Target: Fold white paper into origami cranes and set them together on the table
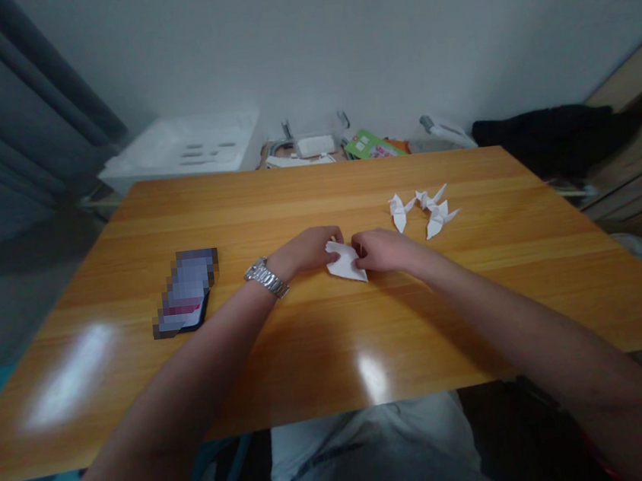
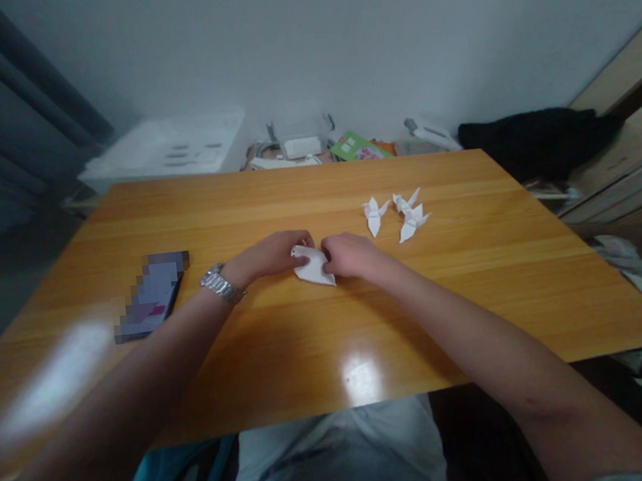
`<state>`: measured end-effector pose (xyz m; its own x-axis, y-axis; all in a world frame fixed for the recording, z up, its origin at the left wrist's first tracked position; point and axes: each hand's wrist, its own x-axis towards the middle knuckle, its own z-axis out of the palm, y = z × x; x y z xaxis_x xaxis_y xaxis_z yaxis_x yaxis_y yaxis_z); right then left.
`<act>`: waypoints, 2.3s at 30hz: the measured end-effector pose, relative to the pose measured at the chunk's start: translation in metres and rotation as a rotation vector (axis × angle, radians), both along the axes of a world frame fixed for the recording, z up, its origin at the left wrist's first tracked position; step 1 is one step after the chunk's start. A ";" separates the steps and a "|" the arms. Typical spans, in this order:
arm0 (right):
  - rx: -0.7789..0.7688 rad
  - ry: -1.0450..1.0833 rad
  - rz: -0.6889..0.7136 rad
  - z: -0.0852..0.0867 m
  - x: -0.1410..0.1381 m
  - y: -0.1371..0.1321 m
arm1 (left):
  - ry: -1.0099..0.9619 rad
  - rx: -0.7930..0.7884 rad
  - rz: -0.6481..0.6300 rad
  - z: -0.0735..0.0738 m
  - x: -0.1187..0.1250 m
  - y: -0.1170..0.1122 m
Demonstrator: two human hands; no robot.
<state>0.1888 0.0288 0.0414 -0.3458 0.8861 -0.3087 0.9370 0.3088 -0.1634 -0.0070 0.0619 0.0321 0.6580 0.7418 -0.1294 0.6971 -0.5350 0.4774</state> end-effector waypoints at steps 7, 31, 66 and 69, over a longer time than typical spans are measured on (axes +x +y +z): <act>0.084 0.228 -0.090 -0.005 0.007 -0.009 | -0.101 -0.055 0.018 -0.008 -0.005 -0.002; 0.085 0.927 -0.122 -0.031 0.015 -0.035 | -0.615 -0.126 0.181 -0.023 -0.007 -0.042; 0.135 1.146 -0.248 -0.050 0.019 -0.048 | -0.869 -0.242 0.298 -0.042 -0.004 -0.062; 0.165 1.091 -0.226 -0.046 0.019 -0.051 | -0.854 -0.290 0.274 -0.040 -0.004 -0.063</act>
<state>0.2078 -0.0218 -0.0046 -0.1853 0.9647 0.1873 0.3548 0.2434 -0.9027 -0.0106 -0.0016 -0.0079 0.4229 0.8991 0.1126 0.1333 -0.1847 0.9737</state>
